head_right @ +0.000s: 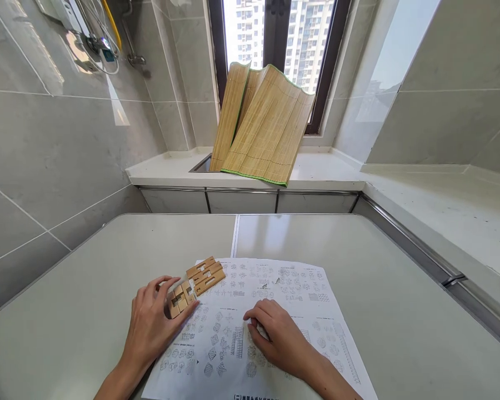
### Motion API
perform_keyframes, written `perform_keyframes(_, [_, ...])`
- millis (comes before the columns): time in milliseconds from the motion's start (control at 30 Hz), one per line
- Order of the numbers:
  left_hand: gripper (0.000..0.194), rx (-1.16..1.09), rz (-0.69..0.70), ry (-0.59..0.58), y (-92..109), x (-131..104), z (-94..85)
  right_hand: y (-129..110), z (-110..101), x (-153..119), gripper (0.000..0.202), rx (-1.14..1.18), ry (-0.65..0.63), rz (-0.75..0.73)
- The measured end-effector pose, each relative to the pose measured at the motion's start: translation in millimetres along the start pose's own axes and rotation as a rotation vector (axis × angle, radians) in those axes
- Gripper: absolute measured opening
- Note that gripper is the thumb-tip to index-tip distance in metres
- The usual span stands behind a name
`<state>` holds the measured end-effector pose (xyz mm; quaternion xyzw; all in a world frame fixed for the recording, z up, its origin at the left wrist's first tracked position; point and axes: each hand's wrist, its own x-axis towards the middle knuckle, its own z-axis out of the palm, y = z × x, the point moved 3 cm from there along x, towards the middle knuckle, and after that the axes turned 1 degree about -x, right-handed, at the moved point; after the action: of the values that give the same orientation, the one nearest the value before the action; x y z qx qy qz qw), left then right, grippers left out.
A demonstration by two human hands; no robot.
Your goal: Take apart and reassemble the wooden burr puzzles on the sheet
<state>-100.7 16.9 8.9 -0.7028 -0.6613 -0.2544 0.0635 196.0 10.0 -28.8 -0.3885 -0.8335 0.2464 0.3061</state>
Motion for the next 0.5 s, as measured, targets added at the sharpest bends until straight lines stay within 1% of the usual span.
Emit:
perform_keyframes(67, [0.054,-0.004,0.034,-0.006,6.8,7.1,4.3,-0.6,-1.1,0.2,0.019,-0.004,0.006,-0.009])
perform_keyframes(167, [0.049,-0.023,0.067,-0.075,15.0,22.0,17.8,-0.8,-2.1,0.5,0.020,0.003,0.001,-0.004])
perform_keyframes(300, [0.055,-0.011,0.055,-0.170,16.5,39.1,35.0,-0.7,-2.9,0.9,0.021,0.018,-0.002,0.006])
perform_keyframes(400, [0.058,-0.005,0.042,-0.219,14.2,44.1,39.2,-1.3,-3.9,1.2,0.021,0.015,0.011,-0.005])
perform_keyframes(500, [0.057,-0.021,0.036,-0.230,14.3,44.4,37.0,-1.0,-4.7,1.1,0.021,0.016,0.022,-0.003])
